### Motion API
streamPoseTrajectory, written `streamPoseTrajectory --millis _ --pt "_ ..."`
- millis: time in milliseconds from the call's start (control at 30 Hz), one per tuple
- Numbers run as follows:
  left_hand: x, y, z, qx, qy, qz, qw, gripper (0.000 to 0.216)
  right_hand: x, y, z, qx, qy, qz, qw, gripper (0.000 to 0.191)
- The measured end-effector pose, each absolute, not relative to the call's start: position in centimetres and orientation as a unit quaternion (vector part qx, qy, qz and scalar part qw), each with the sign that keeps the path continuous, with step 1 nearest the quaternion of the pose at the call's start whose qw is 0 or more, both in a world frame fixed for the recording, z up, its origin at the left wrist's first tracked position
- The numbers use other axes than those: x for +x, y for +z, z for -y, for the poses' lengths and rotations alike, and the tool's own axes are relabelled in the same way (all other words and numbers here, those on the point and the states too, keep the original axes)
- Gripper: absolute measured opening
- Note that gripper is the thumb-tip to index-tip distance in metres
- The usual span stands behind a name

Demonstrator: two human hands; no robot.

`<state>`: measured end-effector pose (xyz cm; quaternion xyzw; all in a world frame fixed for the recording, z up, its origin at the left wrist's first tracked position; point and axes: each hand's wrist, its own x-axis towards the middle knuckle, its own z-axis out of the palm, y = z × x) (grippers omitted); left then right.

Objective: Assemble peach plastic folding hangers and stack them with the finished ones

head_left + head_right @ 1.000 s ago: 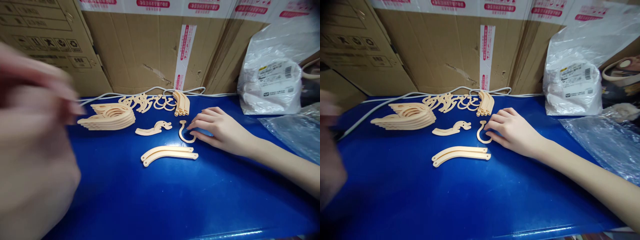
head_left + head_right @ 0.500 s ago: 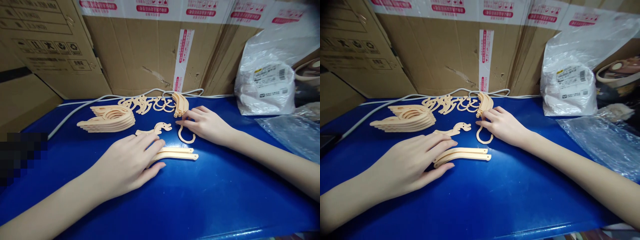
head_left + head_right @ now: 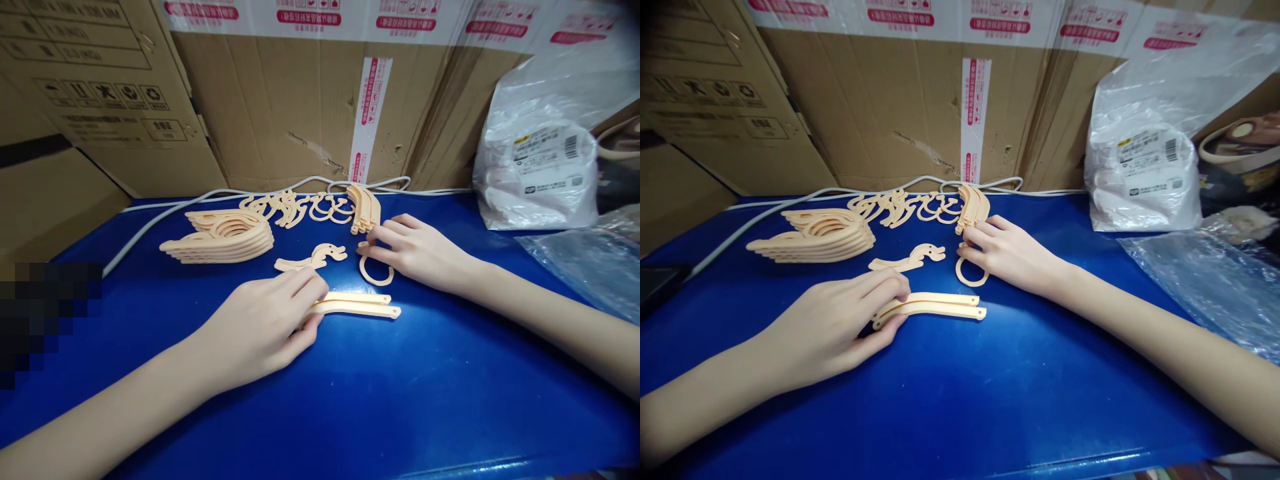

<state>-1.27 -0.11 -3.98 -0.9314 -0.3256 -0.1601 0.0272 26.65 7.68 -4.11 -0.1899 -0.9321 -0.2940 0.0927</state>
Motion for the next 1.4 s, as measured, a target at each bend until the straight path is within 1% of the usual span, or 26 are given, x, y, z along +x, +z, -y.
streamPoseTrajectory --millis 200,300,367,467,533,633,700,767,933,1100,1233,1400 --pt "-1.3 -4.6 -0.1 -0.923 -0.151 0.354 -0.021 0.008 26.8 -4.3 -8.0 -0.204 -0.299 0.926 0.109 0.032" --pt "-1.1 -4.9 -0.1 -0.919 -0.156 0.360 -0.036 0.008 26.8 -4.4 -8.1 -0.228 -0.268 0.927 0.132 0.028" --pt "-0.8 -4.9 0.0 -0.917 -0.159 0.363 -0.040 0.007 26.7 -4.4 -8.0 -0.259 -0.222 0.928 0.152 0.025" --pt "-0.3 -4.7 0.1 -0.920 -0.150 0.362 -0.030 0.009 26.4 -4.3 -7.5 -0.303 -0.084 0.927 0.206 0.021" --pt "0.1 -4.4 0.1 -0.920 -0.141 0.365 -0.024 0.009 26.0 -4.1 -7.1 -0.321 0.064 0.905 0.270 0.016" --pt "0.7 -3.9 0.1 -0.919 -0.124 0.374 -0.024 0.007 25.2 -3.8 -6.3 -0.352 0.311 0.808 0.356 0.015" --pt "1.1 -3.6 0.0 -0.921 -0.108 0.374 -0.015 0.008 24.7 -3.7 -5.9 -0.378 0.432 0.730 0.371 0.015" --pt "1.4 -3.5 -0.1 -0.926 -0.092 0.366 -0.005 0.010 24.4 -3.8 -5.7 -0.393 0.499 0.677 0.372 0.015" --pt "1.5 -3.7 -0.4 -0.934 -0.102 0.342 0.028 0.011 24.1 -4.2 -6.0 -0.392 0.554 0.633 0.373 0.016" --pt "1.1 -4.1 -0.5 -0.935 -0.129 0.328 0.035 0.013 24.0 -4.6 -6.4 -0.392 0.553 0.632 0.375 0.013" --pt "0.7 -4.2 -0.5 -0.935 -0.125 0.331 0.030 0.014 24.0 -4.7 -6.3 -0.380 0.555 0.637 0.376 0.011" --pt "0.3 -4.2 -0.7 -0.935 -0.122 0.332 0.020 0.012 24.2 -5.1 -6.1 -0.370 0.550 0.648 0.375 0.013"
